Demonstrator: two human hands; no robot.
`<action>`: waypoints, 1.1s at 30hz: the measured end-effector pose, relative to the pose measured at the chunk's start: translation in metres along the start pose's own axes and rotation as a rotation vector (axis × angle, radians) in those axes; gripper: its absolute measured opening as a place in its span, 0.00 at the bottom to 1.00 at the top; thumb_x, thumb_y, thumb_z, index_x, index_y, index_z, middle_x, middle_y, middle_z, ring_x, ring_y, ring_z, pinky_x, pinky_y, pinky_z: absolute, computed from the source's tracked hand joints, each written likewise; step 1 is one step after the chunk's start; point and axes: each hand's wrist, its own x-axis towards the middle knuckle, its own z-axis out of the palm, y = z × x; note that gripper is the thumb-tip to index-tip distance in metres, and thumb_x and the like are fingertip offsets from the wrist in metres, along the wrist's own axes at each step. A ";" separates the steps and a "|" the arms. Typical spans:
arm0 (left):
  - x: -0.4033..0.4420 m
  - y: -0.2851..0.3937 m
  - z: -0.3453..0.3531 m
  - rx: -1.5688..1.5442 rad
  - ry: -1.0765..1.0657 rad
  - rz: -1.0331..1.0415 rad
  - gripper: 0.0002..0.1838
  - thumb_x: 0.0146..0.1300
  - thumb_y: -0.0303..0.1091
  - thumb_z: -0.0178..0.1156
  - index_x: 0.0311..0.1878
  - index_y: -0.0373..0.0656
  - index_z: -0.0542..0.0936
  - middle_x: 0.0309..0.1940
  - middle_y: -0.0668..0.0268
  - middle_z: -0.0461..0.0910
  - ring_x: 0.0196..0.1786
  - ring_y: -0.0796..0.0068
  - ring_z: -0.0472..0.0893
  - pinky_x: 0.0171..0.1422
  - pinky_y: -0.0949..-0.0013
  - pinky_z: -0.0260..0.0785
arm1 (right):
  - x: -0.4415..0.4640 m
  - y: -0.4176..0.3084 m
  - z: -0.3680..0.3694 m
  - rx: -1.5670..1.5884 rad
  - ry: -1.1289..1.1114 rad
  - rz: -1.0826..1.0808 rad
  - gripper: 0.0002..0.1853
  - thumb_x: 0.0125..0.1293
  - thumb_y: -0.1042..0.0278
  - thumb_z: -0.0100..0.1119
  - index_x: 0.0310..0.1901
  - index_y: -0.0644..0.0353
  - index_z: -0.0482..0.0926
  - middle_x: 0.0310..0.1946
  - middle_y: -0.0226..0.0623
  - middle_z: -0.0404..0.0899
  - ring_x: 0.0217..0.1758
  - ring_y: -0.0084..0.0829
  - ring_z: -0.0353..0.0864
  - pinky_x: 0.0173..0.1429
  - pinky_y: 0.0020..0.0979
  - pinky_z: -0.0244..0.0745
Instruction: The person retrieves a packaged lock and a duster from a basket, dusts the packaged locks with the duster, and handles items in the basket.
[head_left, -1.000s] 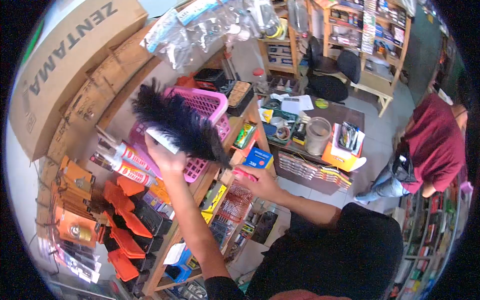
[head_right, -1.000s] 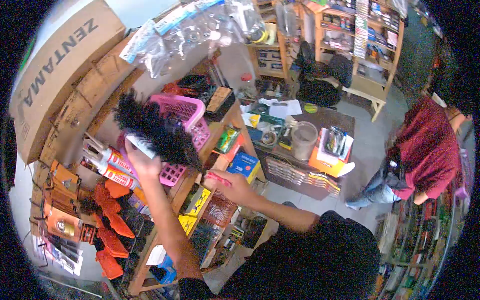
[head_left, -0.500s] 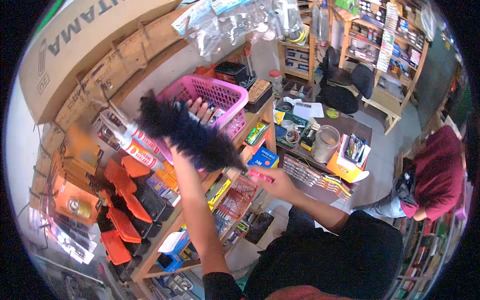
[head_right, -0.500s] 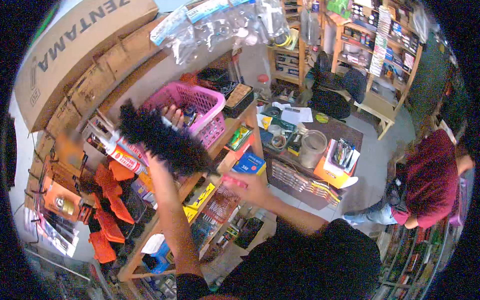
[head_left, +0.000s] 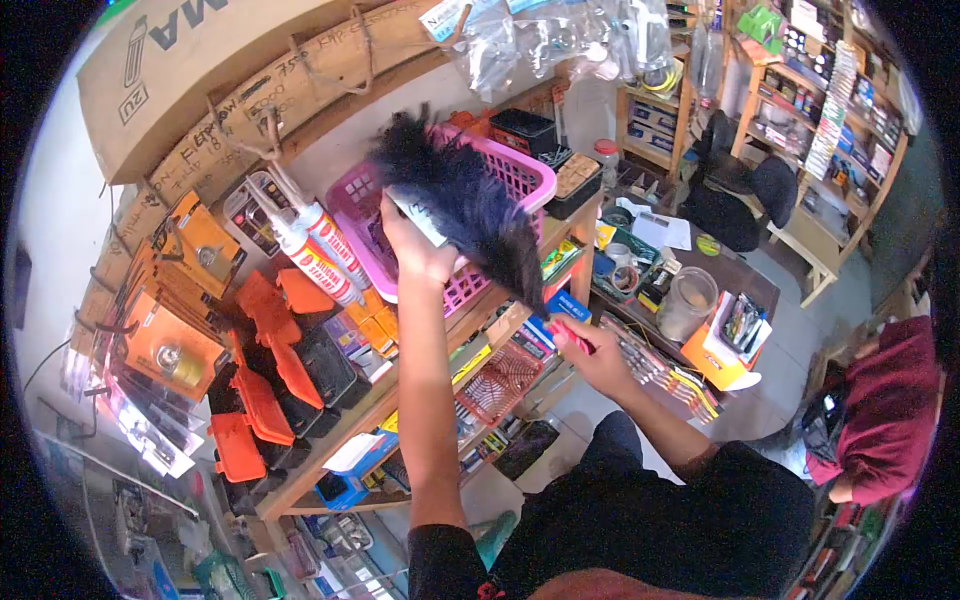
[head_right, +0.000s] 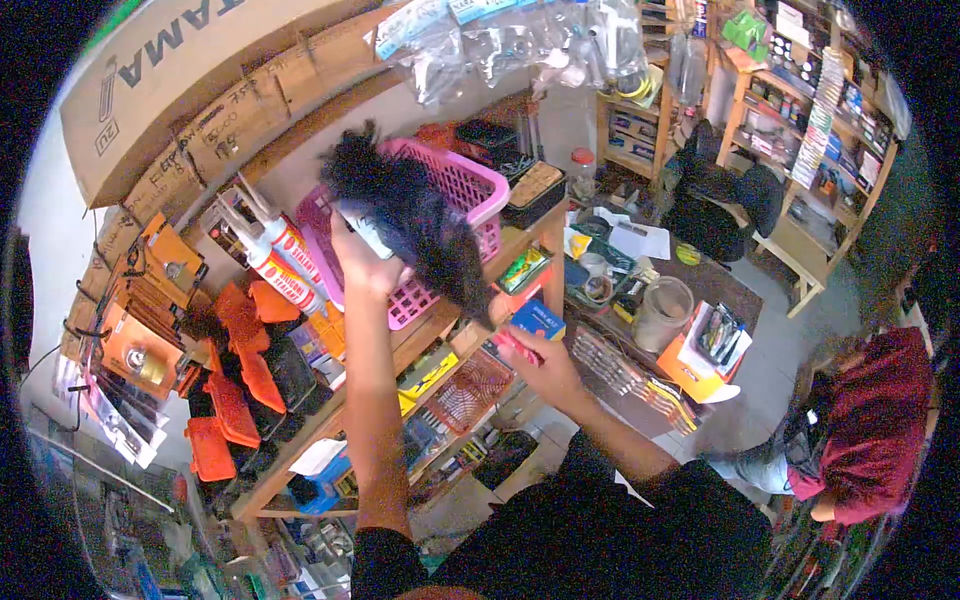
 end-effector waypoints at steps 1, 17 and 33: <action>0.000 0.002 -0.007 0.060 -0.144 -0.057 0.31 0.70 0.58 0.37 0.60 0.43 0.75 0.59 0.56 0.78 0.61 0.53 0.76 0.71 0.49 0.63 | -0.003 -0.002 0.003 -0.013 -0.029 -0.034 0.20 0.70 0.63 0.60 0.58 0.67 0.77 0.46 0.32 0.84 0.49 0.19 0.78 0.57 0.24 0.71; -0.004 -0.002 0.009 0.077 0.081 0.033 0.39 0.67 0.67 0.37 0.60 0.40 0.76 0.58 0.49 0.77 0.60 0.47 0.76 0.69 0.46 0.64 | 0.004 0.015 0.001 0.096 -0.020 0.075 0.20 0.71 0.63 0.58 0.59 0.67 0.76 0.43 0.35 0.80 0.45 0.21 0.74 0.51 0.26 0.67; 0.000 -0.002 -0.018 0.083 -0.127 -0.106 0.40 0.65 0.68 0.37 0.62 0.42 0.75 0.58 0.54 0.78 0.60 0.49 0.77 0.71 0.48 0.63 | 0.005 -0.001 -0.008 0.200 -0.115 0.171 0.21 0.74 0.58 0.54 0.61 0.63 0.75 0.25 0.26 0.73 0.24 0.15 0.67 0.27 0.20 0.61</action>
